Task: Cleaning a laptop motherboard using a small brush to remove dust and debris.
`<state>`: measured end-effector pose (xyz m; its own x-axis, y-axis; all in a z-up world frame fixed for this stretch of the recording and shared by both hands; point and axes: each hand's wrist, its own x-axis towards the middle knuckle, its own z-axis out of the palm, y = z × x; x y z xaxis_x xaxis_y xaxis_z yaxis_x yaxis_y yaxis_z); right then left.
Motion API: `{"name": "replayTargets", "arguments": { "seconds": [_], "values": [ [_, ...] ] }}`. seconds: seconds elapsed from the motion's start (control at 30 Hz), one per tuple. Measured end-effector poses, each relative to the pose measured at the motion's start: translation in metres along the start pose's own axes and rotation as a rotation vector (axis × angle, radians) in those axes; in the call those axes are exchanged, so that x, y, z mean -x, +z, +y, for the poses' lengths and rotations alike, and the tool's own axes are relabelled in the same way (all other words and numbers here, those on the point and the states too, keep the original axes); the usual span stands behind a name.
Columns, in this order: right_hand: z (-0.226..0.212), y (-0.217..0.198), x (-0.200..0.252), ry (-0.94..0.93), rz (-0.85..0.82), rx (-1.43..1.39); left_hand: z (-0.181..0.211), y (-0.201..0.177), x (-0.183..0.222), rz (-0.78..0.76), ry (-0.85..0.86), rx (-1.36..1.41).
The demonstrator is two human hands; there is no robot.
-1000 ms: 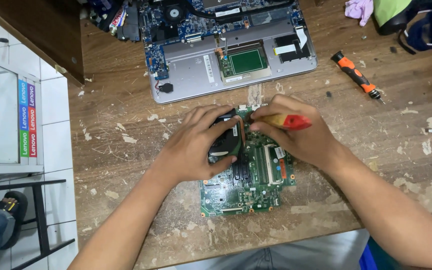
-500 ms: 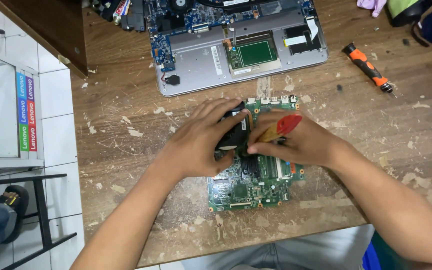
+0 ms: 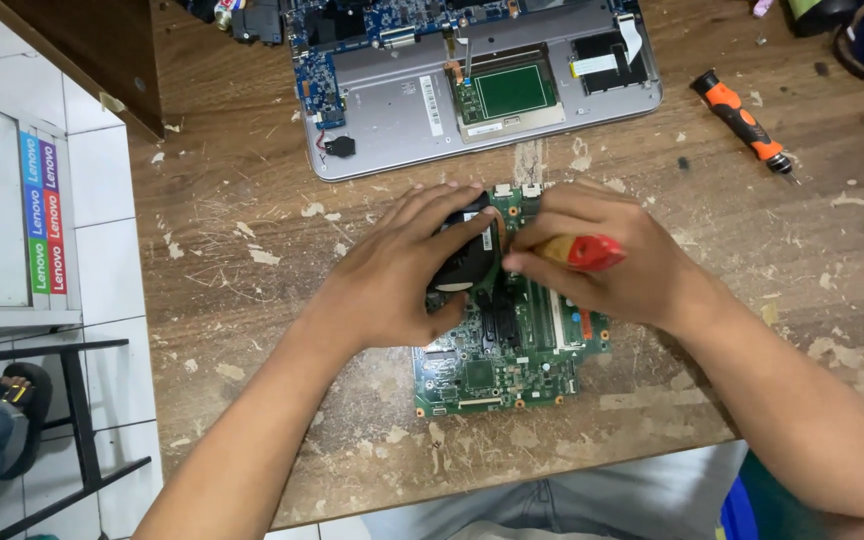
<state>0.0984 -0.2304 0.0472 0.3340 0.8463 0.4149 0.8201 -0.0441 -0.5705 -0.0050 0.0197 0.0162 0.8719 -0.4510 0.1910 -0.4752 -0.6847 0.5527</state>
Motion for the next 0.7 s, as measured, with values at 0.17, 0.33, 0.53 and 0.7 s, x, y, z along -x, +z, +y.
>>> {"name": "replayTargets", "arguments": {
  "seconds": [0.17, 0.33, 0.53, 0.7],
  "values": [
    [-0.003, 0.007, 0.002, 0.016, -0.297, -0.351, 0.001, 0.000, 0.001, 0.011, 0.001, 0.019],
    [-0.009, 0.001, -0.002, -0.056, -0.197, -0.189, -0.004, 0.002, -0.001, 0.019, 0.018, 0.008],
    [-0.015, 0.004, 0.000, -0.009, -0.233, -0.196, -0.003, 0.002, -0.001, 0.026, 0.021, 0.020],
    [-0.007, 0.014, 0.009, -0.078, -0.270, -0.089, -0.004, 0.003, 0.000, 0.051, 0.044, 0.028]
  ]
}}
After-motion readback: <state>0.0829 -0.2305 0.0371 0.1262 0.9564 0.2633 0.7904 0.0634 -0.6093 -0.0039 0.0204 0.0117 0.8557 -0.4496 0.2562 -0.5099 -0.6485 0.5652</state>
